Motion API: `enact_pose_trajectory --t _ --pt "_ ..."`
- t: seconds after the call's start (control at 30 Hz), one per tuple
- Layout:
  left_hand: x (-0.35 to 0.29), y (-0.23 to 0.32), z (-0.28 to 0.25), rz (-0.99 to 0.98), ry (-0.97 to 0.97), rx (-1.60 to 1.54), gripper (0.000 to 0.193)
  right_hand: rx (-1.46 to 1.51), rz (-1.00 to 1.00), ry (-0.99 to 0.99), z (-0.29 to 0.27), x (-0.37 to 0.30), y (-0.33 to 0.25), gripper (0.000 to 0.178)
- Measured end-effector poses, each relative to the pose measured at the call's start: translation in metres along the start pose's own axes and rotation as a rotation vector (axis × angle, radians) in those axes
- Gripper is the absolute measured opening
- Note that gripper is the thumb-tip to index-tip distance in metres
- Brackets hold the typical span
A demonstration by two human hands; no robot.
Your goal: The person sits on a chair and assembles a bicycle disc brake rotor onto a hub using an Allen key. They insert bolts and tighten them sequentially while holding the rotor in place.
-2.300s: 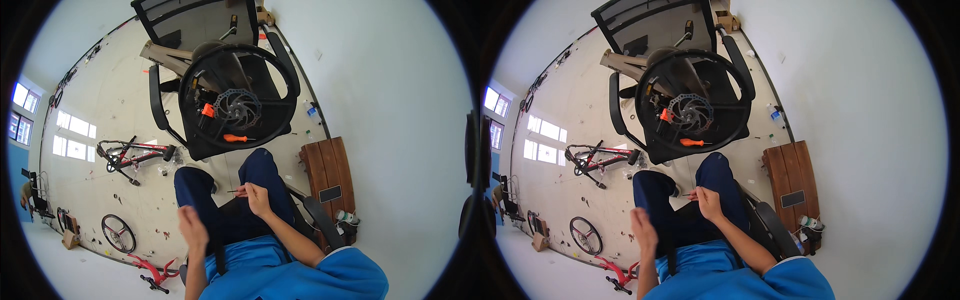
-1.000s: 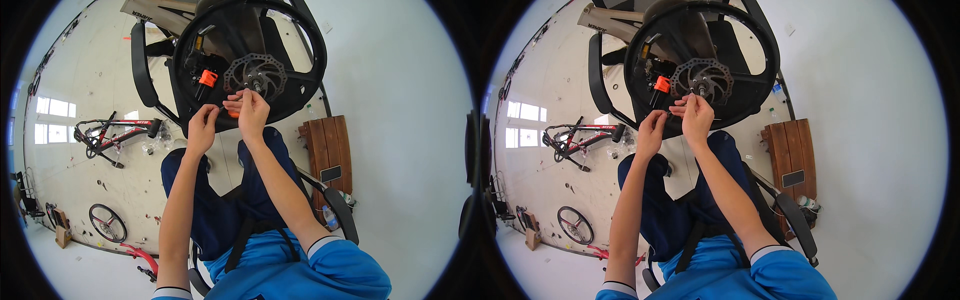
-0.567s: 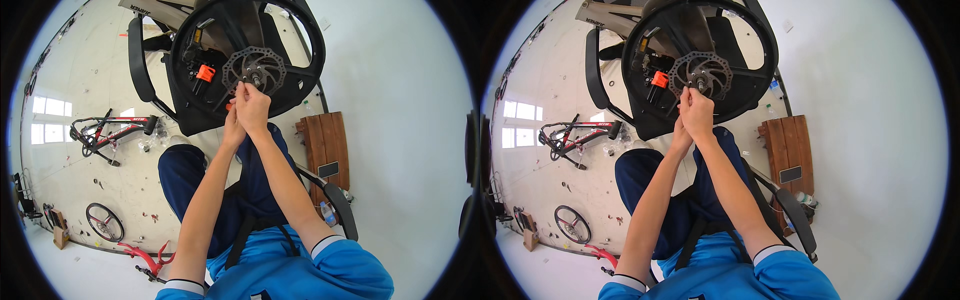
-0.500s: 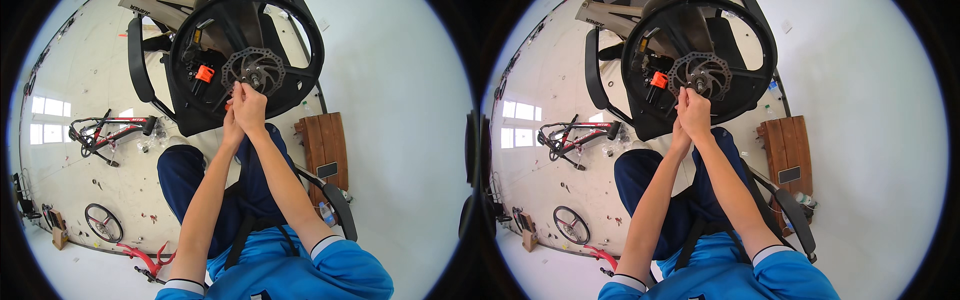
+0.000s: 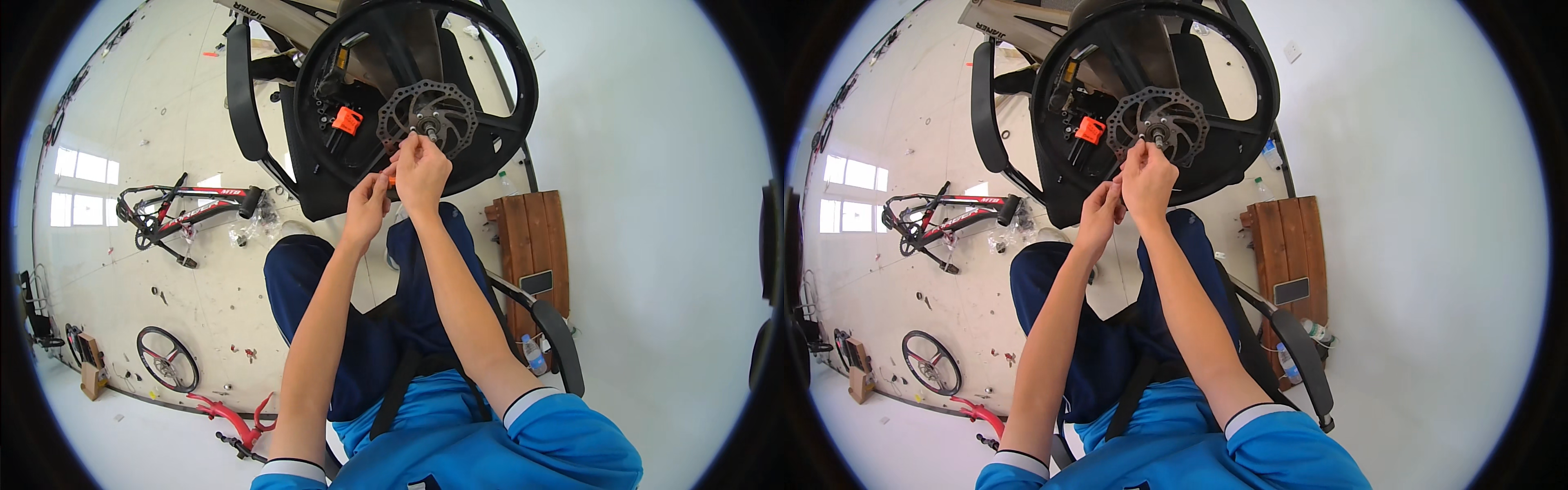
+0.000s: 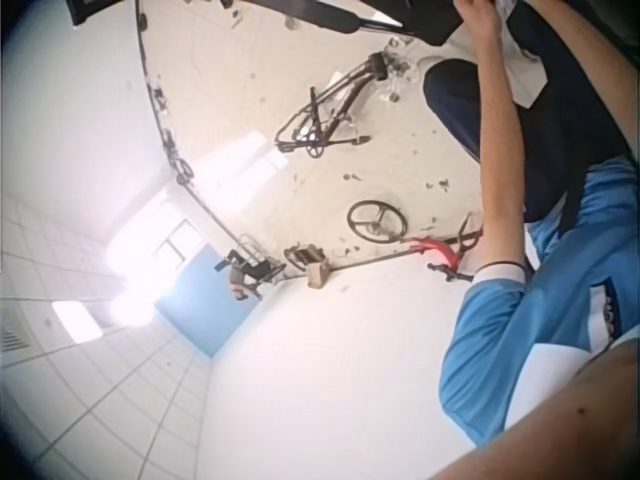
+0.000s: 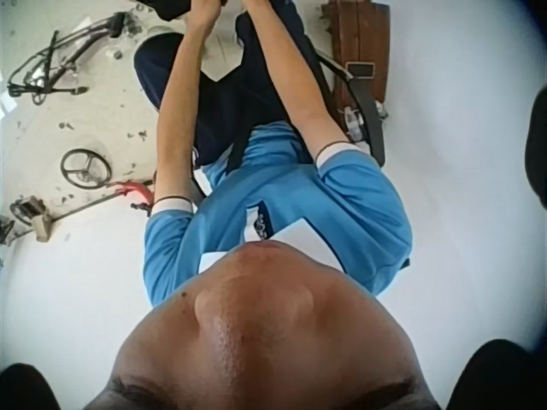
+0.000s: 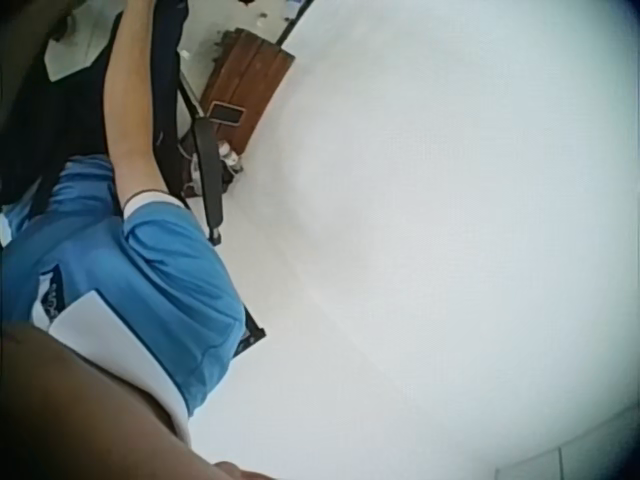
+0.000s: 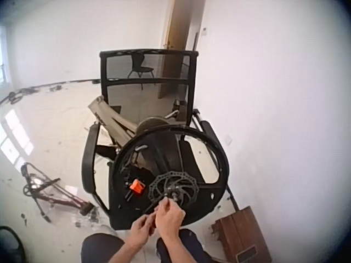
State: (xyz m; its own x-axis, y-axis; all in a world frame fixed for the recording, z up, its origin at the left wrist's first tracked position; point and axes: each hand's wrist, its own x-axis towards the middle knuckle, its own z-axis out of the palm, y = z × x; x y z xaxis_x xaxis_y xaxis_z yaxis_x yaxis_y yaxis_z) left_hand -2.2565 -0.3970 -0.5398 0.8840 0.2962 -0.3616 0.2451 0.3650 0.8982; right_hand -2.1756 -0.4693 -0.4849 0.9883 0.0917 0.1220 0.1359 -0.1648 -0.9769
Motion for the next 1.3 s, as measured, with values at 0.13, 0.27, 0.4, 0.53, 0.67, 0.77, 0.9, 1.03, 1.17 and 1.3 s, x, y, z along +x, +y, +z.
enact_pose_trajectory --t 0.13,0.27,0.4,0.53,0.67,0.77,0.9,1.03,1.17,1.3 --pt "-0.001 -0.010 0.017 0.022 0.040 -0.183 0.026 -0.045 -0.005 0.029 0.003 -0.001 -0.012 0.033" --pt "0.003 -0.022 0.054 0.081 0.149 -0.238 0.026 -0.403 -0.252 0.113 0.002 0.002 0.011 0.030" --pt "0.003 -0.027 0.058 0.075 0.168 -0.210 0.026 -0.315 -0.306 0.111 -0.002 0.003 0.017 0.030" --pt "0.008 -0.009 0.000 0.019 -0.004 -0.040 0.031 -0.114 -0.112 0.092 0.006 0.000 0.014 0.032" --pt "0.010 0.011 -0.024 0.082 0.026 0.235 0.036 0.070 0.052 0.090 0.019 -0.003 0.002 0.033" --pt "0.011 0.018 -0.031 0.054 0.000 0.297 0.029 0.099 0.093 0.097 0.025 -0.002 -0.001 0.034" --pt "0.018 -0.003 -0.027 0.160 0.057 0.430 0.032 0.001 -0.025 0.126 0.022 -0.002 0.009 0.031" --pt "0.016 -0.036 0.012 0.168 0.222 0.375 0.032 -0.188 -0.219 0.120 0.013 -0.003 0.015 0.027" --pt "0.012 -0.052 0.043 0.310 0.176 0.244 0.031 -0.268 -0.303 0.084 -0.001 0.002 0.015 0.024" --pt "0.008 -0.060 0.083 0.385 0.218 0.066 0.035 -0.363 -0.383 0.025 -0.014 0.007 0.016 0.021"
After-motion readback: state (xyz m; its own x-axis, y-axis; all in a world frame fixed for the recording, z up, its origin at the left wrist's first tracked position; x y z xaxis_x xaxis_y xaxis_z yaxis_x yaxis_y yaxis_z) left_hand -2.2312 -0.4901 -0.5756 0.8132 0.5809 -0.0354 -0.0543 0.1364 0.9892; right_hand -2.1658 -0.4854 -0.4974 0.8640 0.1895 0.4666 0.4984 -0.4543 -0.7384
